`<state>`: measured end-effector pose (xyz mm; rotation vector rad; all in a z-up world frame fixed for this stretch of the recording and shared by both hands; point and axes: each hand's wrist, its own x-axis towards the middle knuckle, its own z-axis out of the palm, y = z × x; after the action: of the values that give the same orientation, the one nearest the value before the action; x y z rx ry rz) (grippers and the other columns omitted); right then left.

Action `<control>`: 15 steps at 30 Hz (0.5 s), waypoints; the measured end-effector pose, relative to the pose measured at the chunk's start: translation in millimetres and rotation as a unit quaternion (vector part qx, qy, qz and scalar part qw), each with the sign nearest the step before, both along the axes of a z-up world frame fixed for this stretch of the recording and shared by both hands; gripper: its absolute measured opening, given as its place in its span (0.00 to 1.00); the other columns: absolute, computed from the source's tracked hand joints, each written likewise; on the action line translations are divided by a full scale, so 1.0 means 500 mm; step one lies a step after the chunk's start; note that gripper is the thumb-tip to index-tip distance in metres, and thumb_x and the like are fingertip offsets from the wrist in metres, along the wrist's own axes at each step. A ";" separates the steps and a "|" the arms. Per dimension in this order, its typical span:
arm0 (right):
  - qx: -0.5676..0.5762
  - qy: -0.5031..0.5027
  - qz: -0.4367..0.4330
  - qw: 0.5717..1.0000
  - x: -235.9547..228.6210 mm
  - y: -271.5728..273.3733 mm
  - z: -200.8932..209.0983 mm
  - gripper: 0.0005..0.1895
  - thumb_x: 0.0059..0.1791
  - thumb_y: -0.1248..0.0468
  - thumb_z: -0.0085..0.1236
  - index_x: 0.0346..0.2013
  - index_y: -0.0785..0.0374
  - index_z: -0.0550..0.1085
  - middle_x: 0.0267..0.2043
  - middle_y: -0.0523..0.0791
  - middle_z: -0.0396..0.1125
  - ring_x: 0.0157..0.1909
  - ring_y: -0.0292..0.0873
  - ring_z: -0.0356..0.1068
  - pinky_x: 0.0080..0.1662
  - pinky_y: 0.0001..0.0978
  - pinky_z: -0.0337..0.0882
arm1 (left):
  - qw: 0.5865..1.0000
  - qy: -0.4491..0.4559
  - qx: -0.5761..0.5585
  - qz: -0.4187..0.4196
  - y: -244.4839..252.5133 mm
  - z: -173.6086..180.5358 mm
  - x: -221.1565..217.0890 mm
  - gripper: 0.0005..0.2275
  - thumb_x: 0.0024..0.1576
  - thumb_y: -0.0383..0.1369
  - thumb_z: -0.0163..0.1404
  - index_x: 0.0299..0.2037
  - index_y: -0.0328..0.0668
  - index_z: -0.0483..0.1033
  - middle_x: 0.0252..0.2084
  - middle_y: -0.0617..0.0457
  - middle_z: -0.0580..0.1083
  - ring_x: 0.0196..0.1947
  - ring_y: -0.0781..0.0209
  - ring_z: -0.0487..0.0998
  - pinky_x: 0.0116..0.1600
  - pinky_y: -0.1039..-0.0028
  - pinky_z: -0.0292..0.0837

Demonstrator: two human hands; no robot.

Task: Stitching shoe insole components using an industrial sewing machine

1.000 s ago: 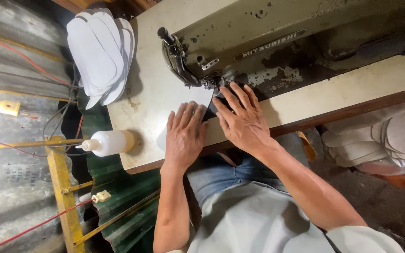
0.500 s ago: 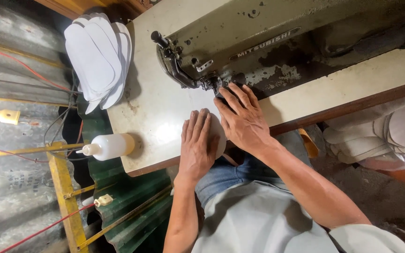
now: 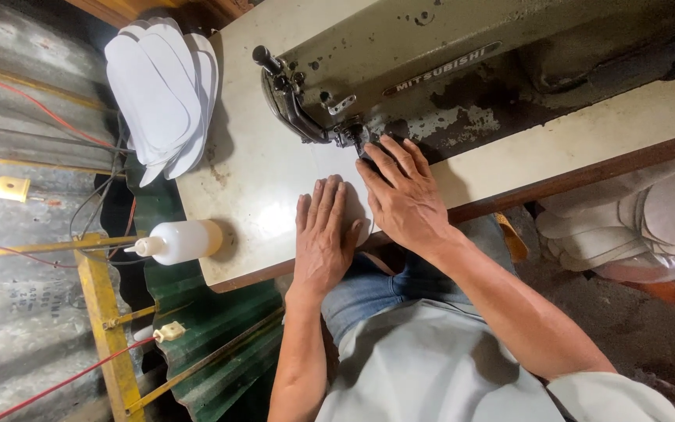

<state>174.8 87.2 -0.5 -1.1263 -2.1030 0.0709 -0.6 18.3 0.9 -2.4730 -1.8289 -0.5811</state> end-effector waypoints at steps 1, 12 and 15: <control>0.000 0.000 0.000 1.000 0.000 -0.001 0.000 0.15 0.53 0.65 0.53 0.53 0.60 0.79 0.62 0.52 0.68 0.71 0.55 0.61 0.71 0.53 0.55 | 1.000 0.000 0.000 0.000 0.001 -0.001 -0.003 0.28 0.65 0.43 0.49 0.73 0.41 0.59 0.76 0.43 0.57 0.76 0.46 0.55 0.77 0.51 0.45; -0.017 0.000 0.004 1.000 0.001 -0.002 0.003 0.16 0.54 0.66 0.52 0.55 0.61 0.79 0.62 0.52 0.68 0.72 0.55 0.59 0.71 0.53 0.53 | 0.999 -0.022 -0.043 -0.004 0.025 0.003 -0.031 0.30 0.64 0.48 0.49 0.73 0.42 0.60 0.75 0.43 0.59 0.76 0.48 0.56 0.78 0.52 0.40; -0.002 0.003 0.005 1.000 0.002 0.001 0.002 0.16 0.55 0.65 0.51 0.55 0.62 0.79 0.61 0.52 0.69 0.70 0.54 0.61 0.71 0.53 0.55 | 0.999 -0.031 -0.043 -0.008 0.035 0.000 -0.039 0.30 0.64 0.48 0.49 0.73 0.42 0.60 0.75 0.44 0.59 0.76 0.48 0.56 0.78 0.53 0.42</control>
<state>176.0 87.6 0.5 -1.1163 -2.1045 0.0837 -19.9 35.8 1.1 -2.5542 -1.8975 -0.5992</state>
